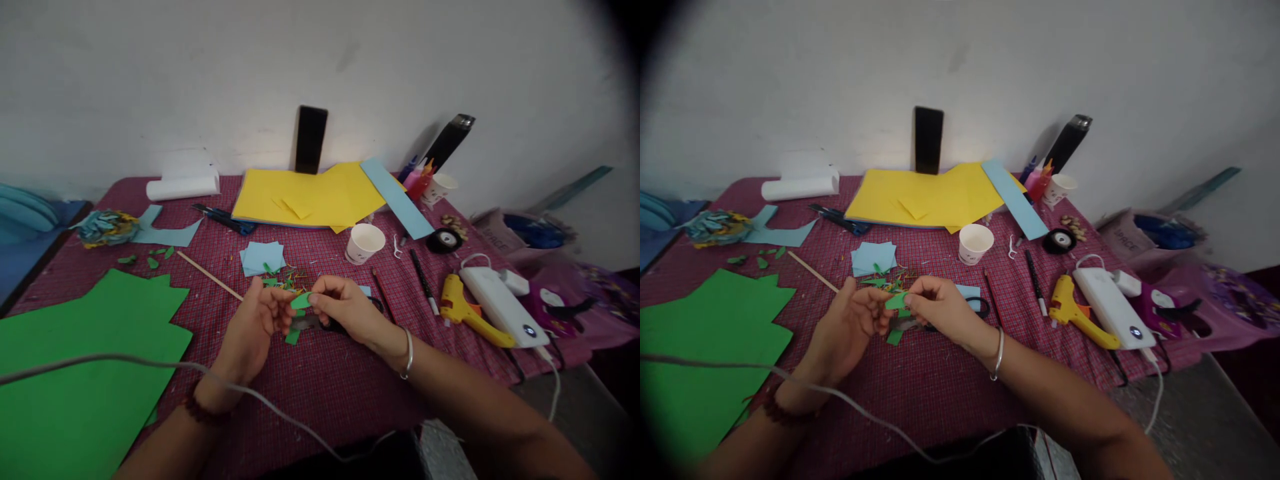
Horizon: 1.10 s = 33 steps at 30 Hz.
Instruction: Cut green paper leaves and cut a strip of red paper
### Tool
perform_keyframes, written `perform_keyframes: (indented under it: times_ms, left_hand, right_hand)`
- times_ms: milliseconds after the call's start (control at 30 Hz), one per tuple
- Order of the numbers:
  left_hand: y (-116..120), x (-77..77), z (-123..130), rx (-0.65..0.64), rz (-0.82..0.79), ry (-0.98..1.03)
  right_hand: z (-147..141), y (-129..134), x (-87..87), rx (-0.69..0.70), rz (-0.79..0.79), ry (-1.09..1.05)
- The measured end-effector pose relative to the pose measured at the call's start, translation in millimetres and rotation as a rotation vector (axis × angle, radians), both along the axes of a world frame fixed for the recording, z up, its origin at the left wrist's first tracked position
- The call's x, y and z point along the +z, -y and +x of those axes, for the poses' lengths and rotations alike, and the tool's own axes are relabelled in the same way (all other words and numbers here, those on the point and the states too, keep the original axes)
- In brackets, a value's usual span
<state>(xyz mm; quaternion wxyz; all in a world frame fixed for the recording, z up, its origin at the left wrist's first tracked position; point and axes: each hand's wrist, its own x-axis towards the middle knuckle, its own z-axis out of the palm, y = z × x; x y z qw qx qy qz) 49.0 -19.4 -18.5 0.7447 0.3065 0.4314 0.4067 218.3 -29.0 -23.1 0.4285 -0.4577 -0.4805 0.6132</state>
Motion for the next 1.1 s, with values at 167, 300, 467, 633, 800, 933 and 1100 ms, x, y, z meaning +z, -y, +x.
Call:
perform_keyframes:
  times_ms: [167,300,467,633,800,933,1100]
  left_hand:
    - [-2.2,-5.5,-2.6,-0.12,0.122,-0.167]
    - [1.0,-10.3,-0.2,-0.161,0.242,-0.296]
    - [-0.7,-5.1,-1.3,-0.002,0.266,-0.297]
    - [-20.8,9.5,-24.1,0.384,0.347,-0.15]
    - [-39.5,14.5,-43.0,0.584,0.293,-0.02]
    - [-45.1,8.4,-45.8,0.603,0.254,0.013]
    - [-46.6,3.7,-49.6,0.586,0.241,0.021]
  right_hand:
    - [-0.2,0.1,0.8,0.046,0.056,0.094]
    - [0.5,-1.5,-0.2,0.073,0.124,0.176]
    - [11.9,4.4,7.6,0.181,0.384,0.571]
    - [17.7,19.4,6.8,0.377,0.632,1.112]
    - [16.4,20.6,3.2,0.413,0.677,1.183]
    - [30.8,24.7,12.2,0.294,0.632,1.057]
    - [59.5,40.4,3.2,0.222,0.513,1.114]
